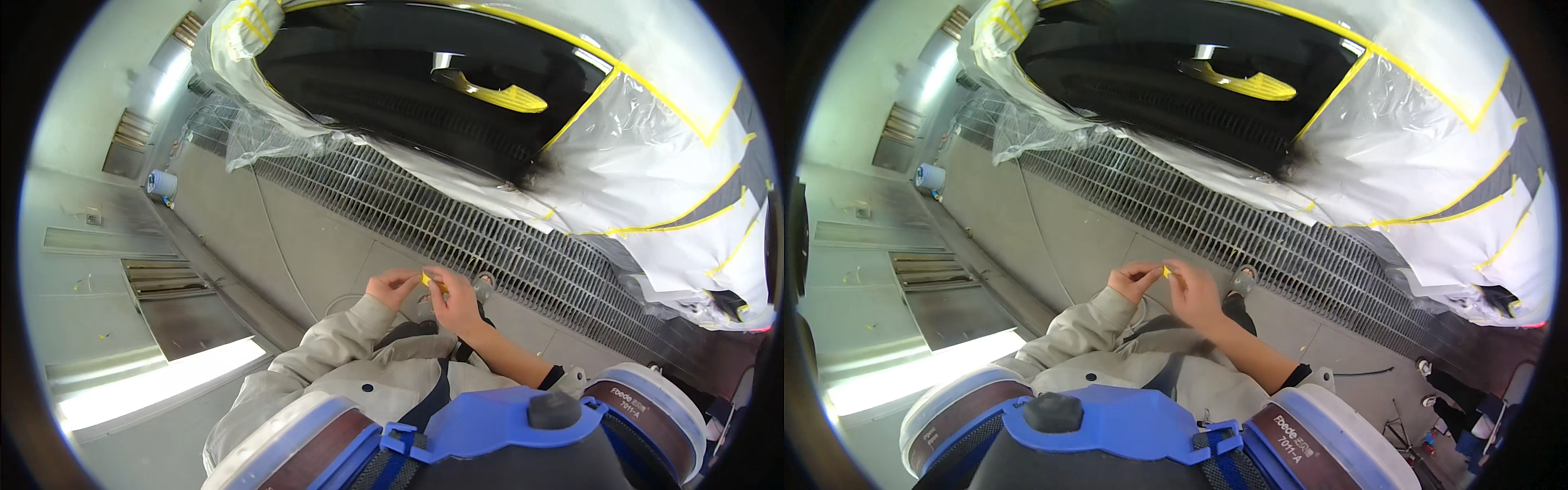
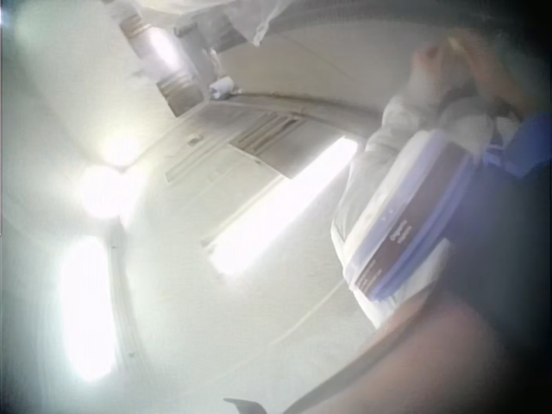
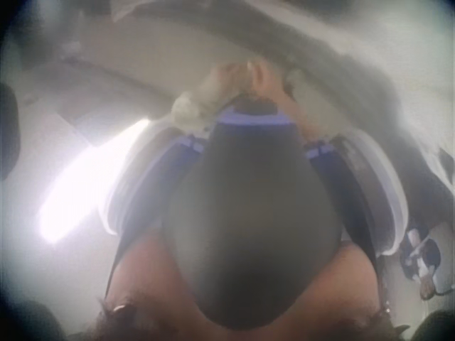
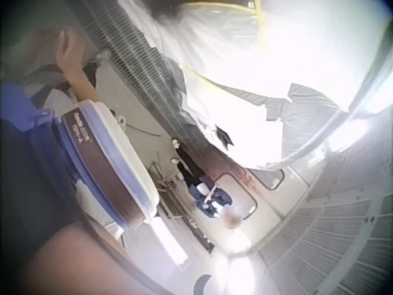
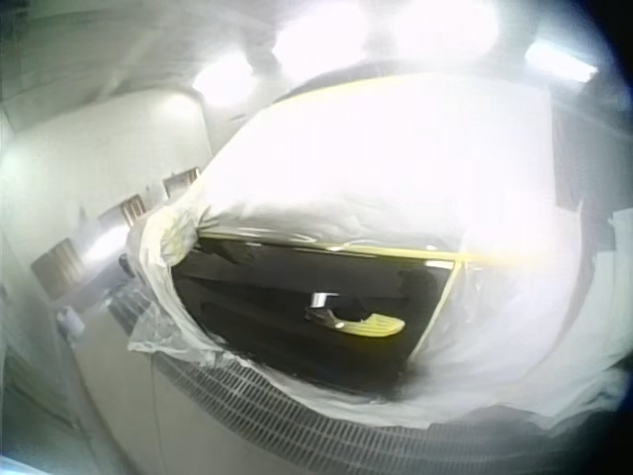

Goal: The person applies yellow masking tape to the edges of a plastic sheet covering a car, then picks up a spray gun and sprays the covered surface. The person uses a cloth to wipe the spray gun during the process.

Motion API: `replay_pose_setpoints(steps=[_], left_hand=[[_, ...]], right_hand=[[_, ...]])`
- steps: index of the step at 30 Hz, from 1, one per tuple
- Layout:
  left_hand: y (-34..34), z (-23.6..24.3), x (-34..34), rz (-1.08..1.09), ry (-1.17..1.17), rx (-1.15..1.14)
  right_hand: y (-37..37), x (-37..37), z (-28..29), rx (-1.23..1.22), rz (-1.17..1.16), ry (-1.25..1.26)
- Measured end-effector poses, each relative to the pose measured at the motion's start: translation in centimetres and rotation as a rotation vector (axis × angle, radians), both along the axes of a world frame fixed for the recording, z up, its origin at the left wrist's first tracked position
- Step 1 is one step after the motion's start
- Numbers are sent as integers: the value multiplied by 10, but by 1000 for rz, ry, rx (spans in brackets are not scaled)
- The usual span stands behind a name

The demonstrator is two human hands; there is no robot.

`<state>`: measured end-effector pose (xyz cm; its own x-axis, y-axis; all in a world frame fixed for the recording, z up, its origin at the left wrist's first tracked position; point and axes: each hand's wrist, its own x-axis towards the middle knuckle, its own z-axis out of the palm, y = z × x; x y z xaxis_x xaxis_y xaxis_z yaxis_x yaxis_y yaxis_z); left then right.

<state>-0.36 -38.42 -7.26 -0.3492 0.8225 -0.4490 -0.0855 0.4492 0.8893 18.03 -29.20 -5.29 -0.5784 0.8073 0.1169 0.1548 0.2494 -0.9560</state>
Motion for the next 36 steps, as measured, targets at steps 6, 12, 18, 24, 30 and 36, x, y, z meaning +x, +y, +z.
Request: replay_pose_setpoints(steps=[6,12,18,24,30,36], left_hand=[[7,59,-10,-61,-257,342],[7,114,-25,-200,-72,554],[5,149,-38,-151,79,651],[14,154,-41,-221,-122,575],[13,138,-46,-196,-291,451],[8,128,-60,-297,-554,266]], right_hand=[[-2,-8,72,164,25,76],[-10,-1,93,-250,91,421],[-18,3,107,-95,115,356],[-14,6,122,346,158,222],[-14,15,122,352,227,237],[-17,14,128,371,296,305]])
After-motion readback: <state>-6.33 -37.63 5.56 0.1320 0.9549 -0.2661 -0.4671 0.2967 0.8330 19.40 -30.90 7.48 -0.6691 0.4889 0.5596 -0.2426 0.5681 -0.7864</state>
